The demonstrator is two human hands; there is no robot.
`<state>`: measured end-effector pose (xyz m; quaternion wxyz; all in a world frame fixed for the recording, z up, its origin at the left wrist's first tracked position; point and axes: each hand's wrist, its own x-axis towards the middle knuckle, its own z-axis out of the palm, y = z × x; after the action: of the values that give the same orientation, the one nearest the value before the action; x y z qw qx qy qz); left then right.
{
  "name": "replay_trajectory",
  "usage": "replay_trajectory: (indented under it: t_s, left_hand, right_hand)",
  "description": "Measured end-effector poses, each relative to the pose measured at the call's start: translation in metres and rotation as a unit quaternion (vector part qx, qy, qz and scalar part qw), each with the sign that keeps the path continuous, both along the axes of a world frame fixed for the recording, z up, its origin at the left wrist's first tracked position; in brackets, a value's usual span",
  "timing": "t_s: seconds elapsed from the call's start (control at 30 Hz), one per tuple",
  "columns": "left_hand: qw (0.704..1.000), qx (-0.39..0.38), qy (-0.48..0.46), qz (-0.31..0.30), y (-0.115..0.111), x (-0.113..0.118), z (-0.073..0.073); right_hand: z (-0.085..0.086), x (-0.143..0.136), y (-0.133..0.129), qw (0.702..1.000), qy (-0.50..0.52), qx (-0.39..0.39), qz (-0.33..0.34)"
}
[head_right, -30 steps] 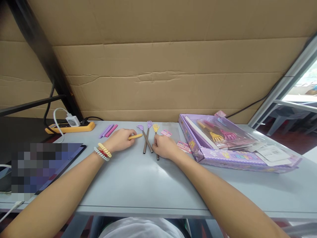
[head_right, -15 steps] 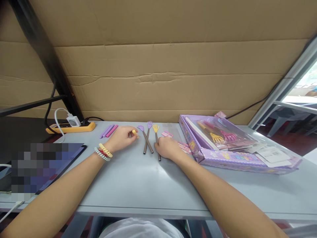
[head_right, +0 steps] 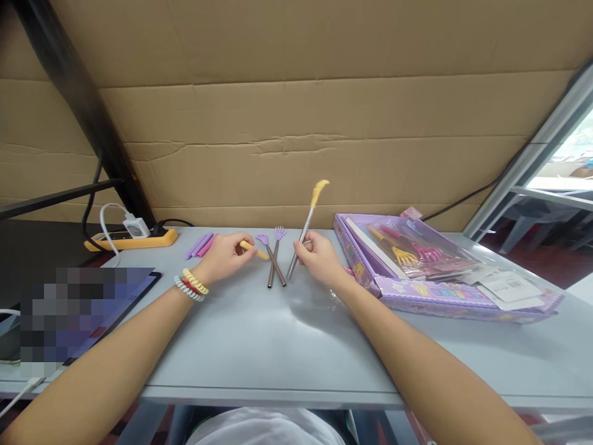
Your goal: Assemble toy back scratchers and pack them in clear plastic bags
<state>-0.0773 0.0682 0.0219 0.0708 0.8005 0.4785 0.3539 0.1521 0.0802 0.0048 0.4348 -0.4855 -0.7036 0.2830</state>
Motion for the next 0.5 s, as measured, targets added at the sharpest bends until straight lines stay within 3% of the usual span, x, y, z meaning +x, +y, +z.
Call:
replay_trajectory:
  t_s: [0.23,0.4,0.5]
  left_hand:
    - [0.994,-0.044,0.098,0.029,0.0003,-0.0022,0.0004]
    - [0.967,-0.122,0.222,0.029,0.0012,-0.0054,-0.0018]
    - [0.96,-0.108,0.255,0.031,0.0037,-0.0071,-0.0047]
  right_hand:
    - [-0.001,-0.0004,-0.0002,0.997,0.064,0.032,-0.006]
    - [-0.0002,0.0008,-0.0004,0.997,0.071,0.019,-0.025]
    - [-0.0031,0.0021,0.0026,0.998,0.066,0.017,-0.02]
